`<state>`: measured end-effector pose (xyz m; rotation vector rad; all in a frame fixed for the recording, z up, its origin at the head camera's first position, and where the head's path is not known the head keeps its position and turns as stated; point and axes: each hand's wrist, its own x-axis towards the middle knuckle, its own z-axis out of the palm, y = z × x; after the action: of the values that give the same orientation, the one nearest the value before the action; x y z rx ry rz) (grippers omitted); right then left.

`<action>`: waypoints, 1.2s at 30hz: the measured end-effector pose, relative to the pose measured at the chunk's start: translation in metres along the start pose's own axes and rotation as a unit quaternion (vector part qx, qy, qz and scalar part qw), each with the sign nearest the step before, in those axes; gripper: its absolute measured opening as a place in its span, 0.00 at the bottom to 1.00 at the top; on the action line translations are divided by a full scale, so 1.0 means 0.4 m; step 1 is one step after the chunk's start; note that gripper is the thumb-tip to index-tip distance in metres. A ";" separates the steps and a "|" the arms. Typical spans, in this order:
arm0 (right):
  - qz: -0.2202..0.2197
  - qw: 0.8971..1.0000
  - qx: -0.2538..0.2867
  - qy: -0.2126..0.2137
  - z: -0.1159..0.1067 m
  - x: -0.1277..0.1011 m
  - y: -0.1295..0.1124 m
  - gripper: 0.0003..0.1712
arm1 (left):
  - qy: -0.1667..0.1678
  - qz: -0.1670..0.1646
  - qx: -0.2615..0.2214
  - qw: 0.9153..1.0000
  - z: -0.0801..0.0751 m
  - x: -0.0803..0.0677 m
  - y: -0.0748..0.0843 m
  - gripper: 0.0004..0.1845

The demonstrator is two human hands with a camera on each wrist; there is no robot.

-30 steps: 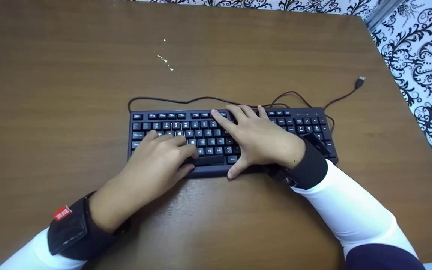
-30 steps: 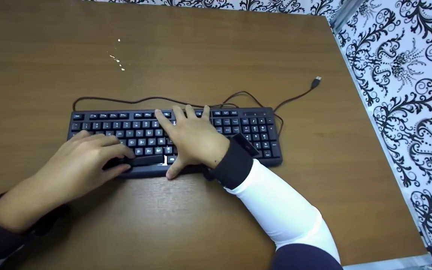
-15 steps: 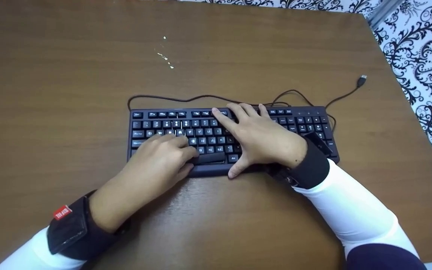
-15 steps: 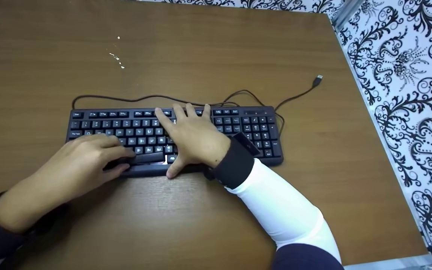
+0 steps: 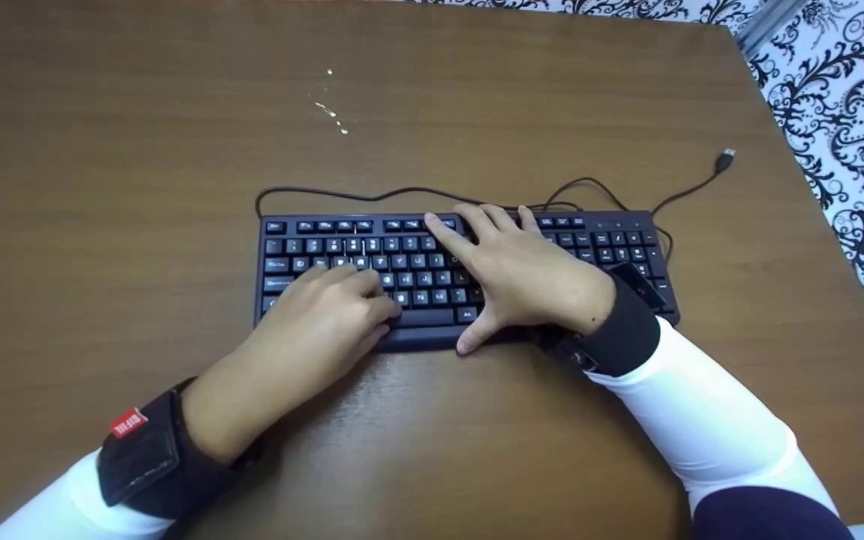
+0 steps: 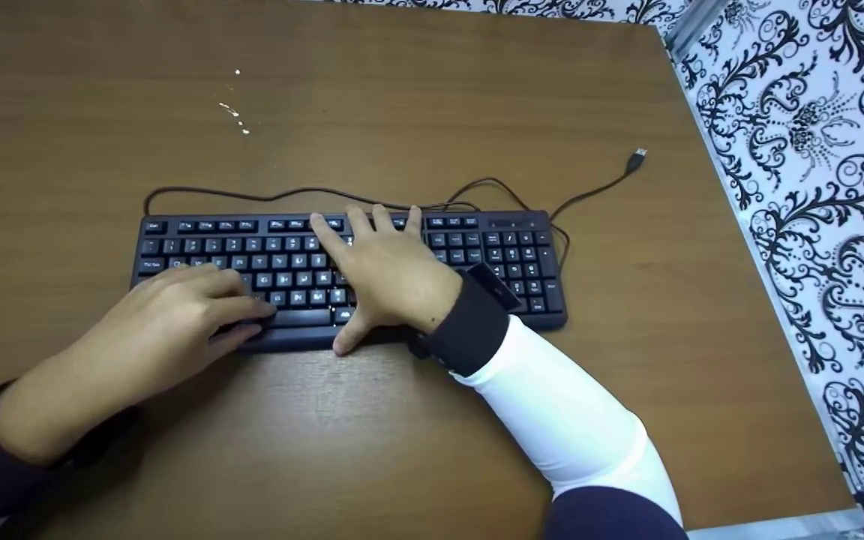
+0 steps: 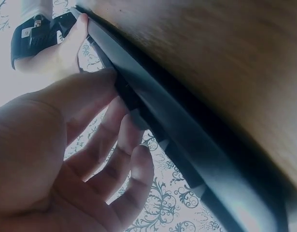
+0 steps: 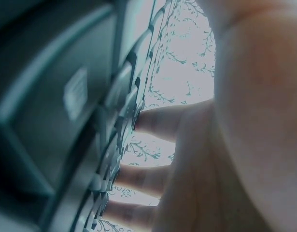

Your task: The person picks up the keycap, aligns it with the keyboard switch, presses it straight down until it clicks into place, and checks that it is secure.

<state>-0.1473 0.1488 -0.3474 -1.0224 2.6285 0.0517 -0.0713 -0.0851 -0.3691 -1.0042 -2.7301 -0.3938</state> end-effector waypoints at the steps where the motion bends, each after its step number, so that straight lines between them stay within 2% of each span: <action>1: -0.001 1.000 -0.001 0.001 0.000 0.001 0.000 0.84 | 0.002 0.000 0.002 1.000 0.000 0.000 0.001 0.02; 9: -0.004 1.000 -0.003 -0.005 0.002 0.005 0.004 0.84 | 0.037 0.036 0.015 0.999 0.013 0.000 0.003 0.05; 16: 0.000 1.000 0.000 -0.002 0.010 0.002 0.018 0.84 | 0.011 0.041 0.037 0.998 0.021 0.015 0.013 0.14; 24: 0.001 1.000 0.005 0.012 0.043 -0.007 0.045 0.84 | -0.007 0.048 0.083 0.995 0.048 0.036 0.032 0.10; 33: 0.001 1.000 0.013 0.010 0.068 -0.006 0.038 0.83 | -0.011 0.063 0.088 0.994 0.073 0.022 0.029 0.10; 36: 0.003 1.000 0.013 0.005 0.077 0.000 0.034 0.83 | -0.014 0.065 0.068 0.995 0.079 0.013 0.022 0.09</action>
<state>-0.1477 0.1636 -0.3775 -1.0093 2.6344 0.0135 -0.0726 -0.0654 -0.3957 -1.1485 -2.6555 -0.1702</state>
